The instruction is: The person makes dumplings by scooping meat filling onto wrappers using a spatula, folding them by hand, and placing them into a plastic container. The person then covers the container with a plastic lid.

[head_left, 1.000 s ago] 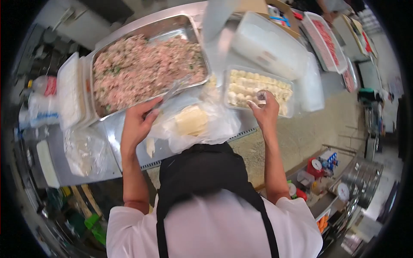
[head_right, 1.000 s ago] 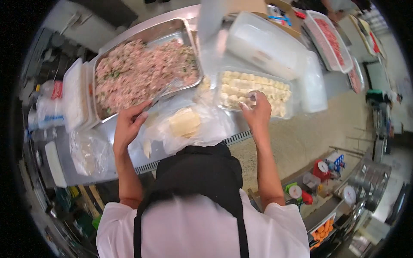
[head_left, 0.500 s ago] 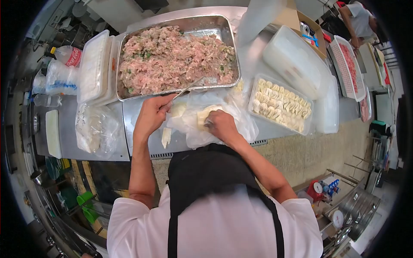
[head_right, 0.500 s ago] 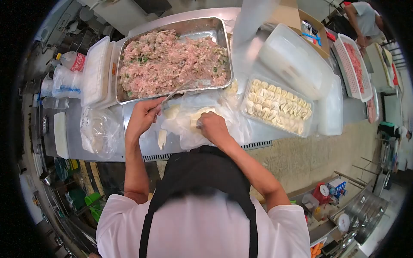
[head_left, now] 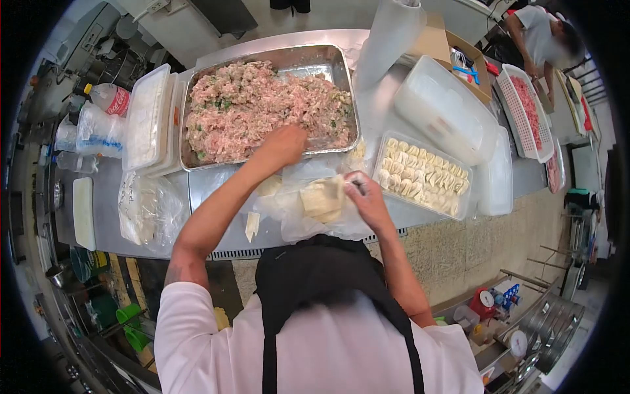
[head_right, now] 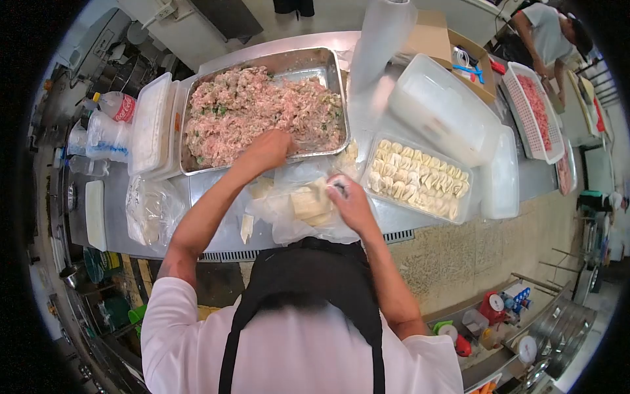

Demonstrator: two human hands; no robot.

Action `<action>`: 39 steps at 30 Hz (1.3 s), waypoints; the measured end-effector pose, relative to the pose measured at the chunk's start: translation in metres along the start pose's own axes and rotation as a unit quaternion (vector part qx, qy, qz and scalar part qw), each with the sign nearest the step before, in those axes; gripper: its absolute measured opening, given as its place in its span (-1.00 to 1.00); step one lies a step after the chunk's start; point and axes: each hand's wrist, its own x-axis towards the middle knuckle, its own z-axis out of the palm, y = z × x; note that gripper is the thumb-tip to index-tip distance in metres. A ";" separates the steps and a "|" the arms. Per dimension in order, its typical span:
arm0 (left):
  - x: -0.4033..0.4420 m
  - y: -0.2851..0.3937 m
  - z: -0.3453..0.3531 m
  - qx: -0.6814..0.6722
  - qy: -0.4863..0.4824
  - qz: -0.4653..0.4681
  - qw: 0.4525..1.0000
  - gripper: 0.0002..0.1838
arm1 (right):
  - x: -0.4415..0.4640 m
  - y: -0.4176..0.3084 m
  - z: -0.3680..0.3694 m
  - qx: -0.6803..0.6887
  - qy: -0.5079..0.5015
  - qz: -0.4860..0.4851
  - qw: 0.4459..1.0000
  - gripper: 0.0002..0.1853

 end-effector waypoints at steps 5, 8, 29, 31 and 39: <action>-0.003 0.002 -0.051 0.037 -0.063 -0.024 0.997 -0.83 | -0.015 0.010 -0.030 0.514 0.040 0.099 0.851 -0.39; -0.002 0.005 -0.028 0.028 -0.056 -0.011 0.998 -0.84 | -0.013 0.017 -0.033 0.625 0.001 0.074 0.777 -0.26; -0.024 -0.055 -0.034 -0.276 -0.139 -0.040 0.950 -0.52 | 0.007 0.031 -0.022 0.568 0.160 0.133 0.796 -0.55; -0.025 -0.059 -0.034 -0.249 -0.083 -0.040 0.964 -0.52 | 0.007 0.030 -0.021 0.559 0.169 0.130 0.801 -0.55; -0.010 -0.043 -0.006 -0.094 -0.105 0.021 0.990 -0.46 | 0.014 0.024 -0.018 0.549 0.138 0.103 0.818 -0.49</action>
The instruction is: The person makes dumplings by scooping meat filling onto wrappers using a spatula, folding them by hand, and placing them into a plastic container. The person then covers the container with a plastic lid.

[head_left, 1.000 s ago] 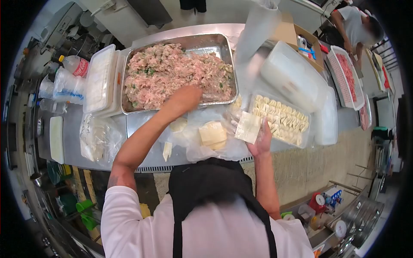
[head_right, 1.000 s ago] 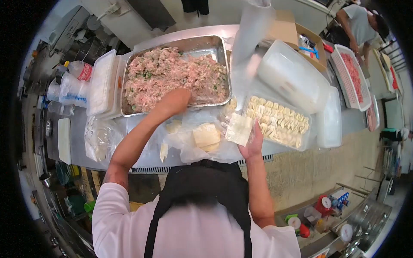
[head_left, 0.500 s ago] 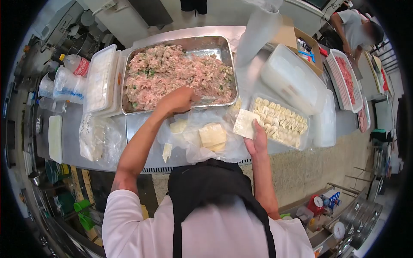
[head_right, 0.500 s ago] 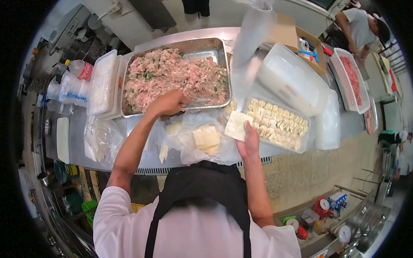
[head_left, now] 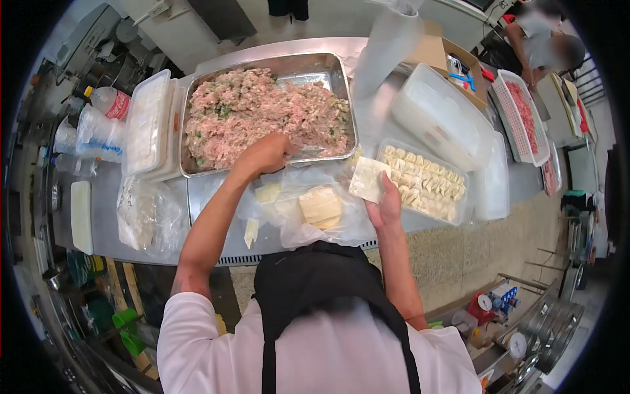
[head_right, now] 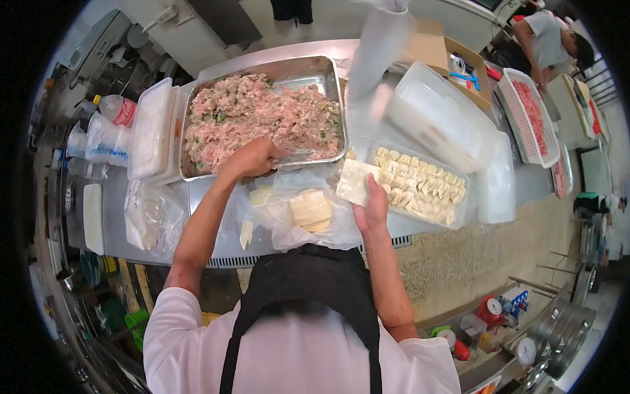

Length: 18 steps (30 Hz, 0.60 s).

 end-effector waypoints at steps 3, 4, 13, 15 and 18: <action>-0.008 0.012 -0.001 -0.081 -0.007 -0.016 0.997 -0.47 | 0.004 0.004 0.004 0.001 0.049 -0.014 0.999 -0.48; -0.012 0.014 -0.005 -0.143 -0.010 -0.036 0.989 -0.50 | 0.007 0.007 0.004 0.003 0.052 -0.018 0.998 -0.48; -0.048 0.040 0.029 -0.425 0.028 -0.061 0.903 -0.55 | 0.005 0.011 0.050 0.141 0.019 0.044 0.989 -0.46; -0.046 0.042 0.064 -0.378 0.117 0.063 0.916 -0.58 | 0.009 0.010 0.057 0.146 0.059 0.044 0.986 -0.47; -0.064 0.060 0.062 -0.171 0.122 0.015 0.978 -0.55 | 0.022 0.014 0.049 0.183 0.055 0.034 0.981 -0.49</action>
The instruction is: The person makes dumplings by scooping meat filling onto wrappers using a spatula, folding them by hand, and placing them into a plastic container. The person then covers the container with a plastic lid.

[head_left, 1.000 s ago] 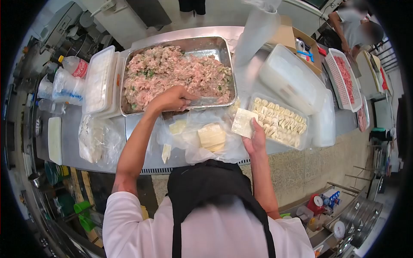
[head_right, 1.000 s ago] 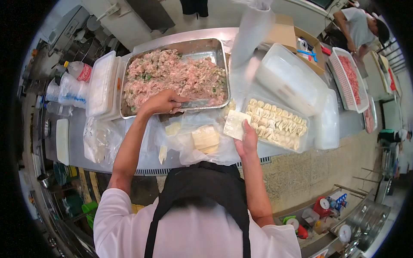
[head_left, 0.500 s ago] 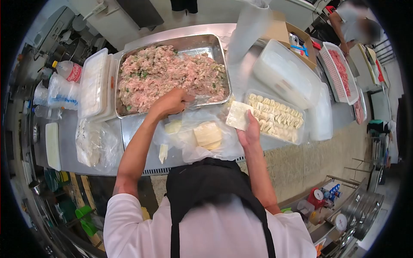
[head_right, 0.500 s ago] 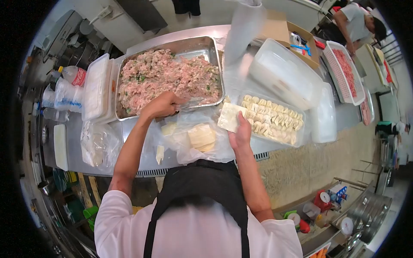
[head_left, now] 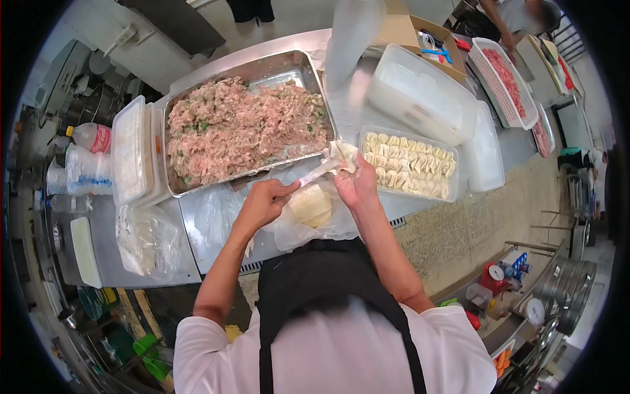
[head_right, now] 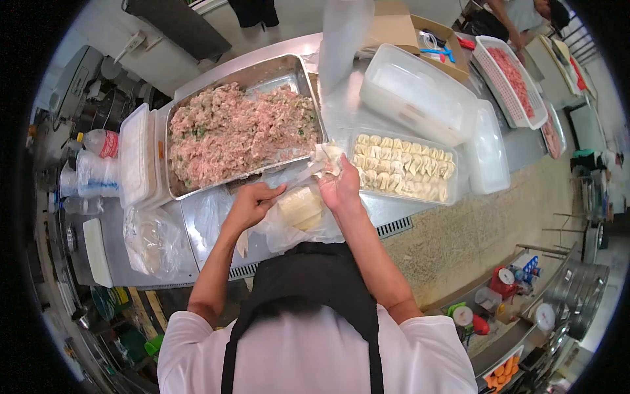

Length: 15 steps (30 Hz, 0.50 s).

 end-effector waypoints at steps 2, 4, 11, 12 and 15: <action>-0.010 0.027 -0.021 0.013 0.010 -0.014 1.000 -0.52 | 0.001 0.003 -0.004 -0.015 0.075 -0.066 0.995 -0.50; -0.014 0.036 -0.018 0.025 0.030 -0.037 0.999 -0.49 | 0.010 0.003 -0.020 -0.027 0.039 -0.057 0.997 -0.51; -0.009 0.020 -0.029 0.041 0.013 0.015 0.999 -0.50 | 0.004 -0.013 -0.012 -0.056 0.020 -0.114 0.992 -0.57; -0.007 0.020 -0.043 0.070 0.029 0.002 0.997 -0.49 | 0.009 -0.019 -0.014 -0.033 0.058 -0.152 0.986 -0.56; 0.020 0.010 -0.062 0.138 0.023 -0.027 0.990 -0.48 | 0.006 -0.029 -0.007 -0.049 0.051 -0.157 0.985 -0.54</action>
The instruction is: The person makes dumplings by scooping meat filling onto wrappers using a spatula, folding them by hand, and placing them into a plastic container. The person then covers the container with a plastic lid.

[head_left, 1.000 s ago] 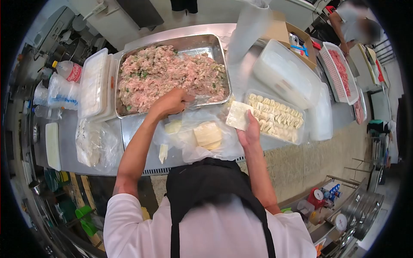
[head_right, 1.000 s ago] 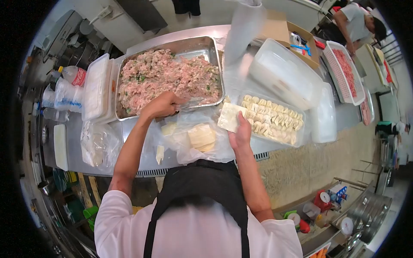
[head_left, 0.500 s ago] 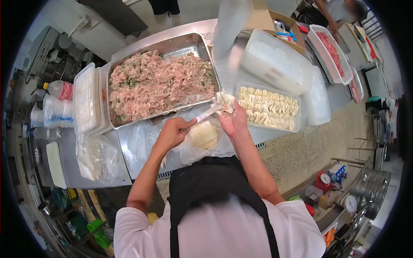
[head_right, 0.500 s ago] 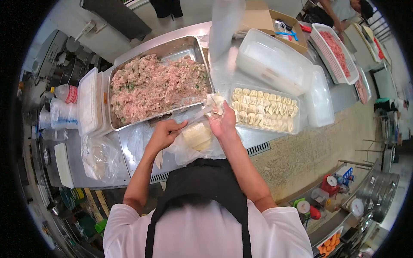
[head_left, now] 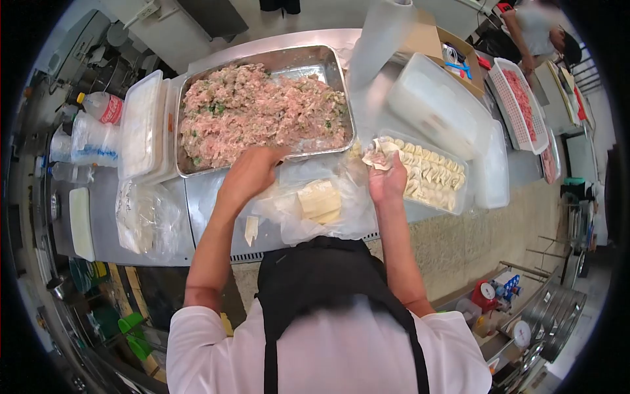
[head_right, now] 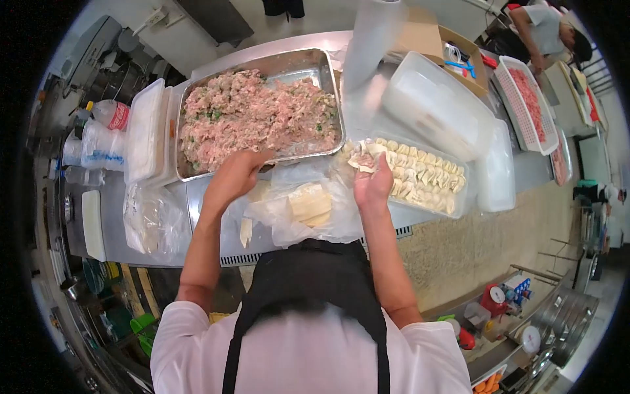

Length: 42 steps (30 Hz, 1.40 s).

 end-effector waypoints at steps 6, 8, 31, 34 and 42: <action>0.046 -0.001 0.029 0.057 -0.064 0.034 0.996 -0.52 | 0.002 0.004 -0.005 0.003 -0.007 -0.001 1.000 -0.54; 0.053 -0.004 0.034 0.061 -0.075 0.102 0.990 -0.52 | 0.004 0.003 -0.013 0.013 -0.004 -0.008 1.000 -0.54; 0.000 0.040 0.071 -0.123 0.033 0.101 0.987 -0.52 | -0.019 -0.011 0.010 -0.009 -0.169 0.071 0.983 -0.50; -0.005 0.047 0.044 -0.165 0.017 0.071 0.984 -0.51 | -0.033 -0.018 0.002 -0.092 -0.245 0.062 0.963 -0.49; -0.017 0.052 0.022 -0.128 -0.062 0.092 0.986 -0.54 | -0.025 -0.005 -0.010 -0.646 -0.210 -0.268 0.683 -0.65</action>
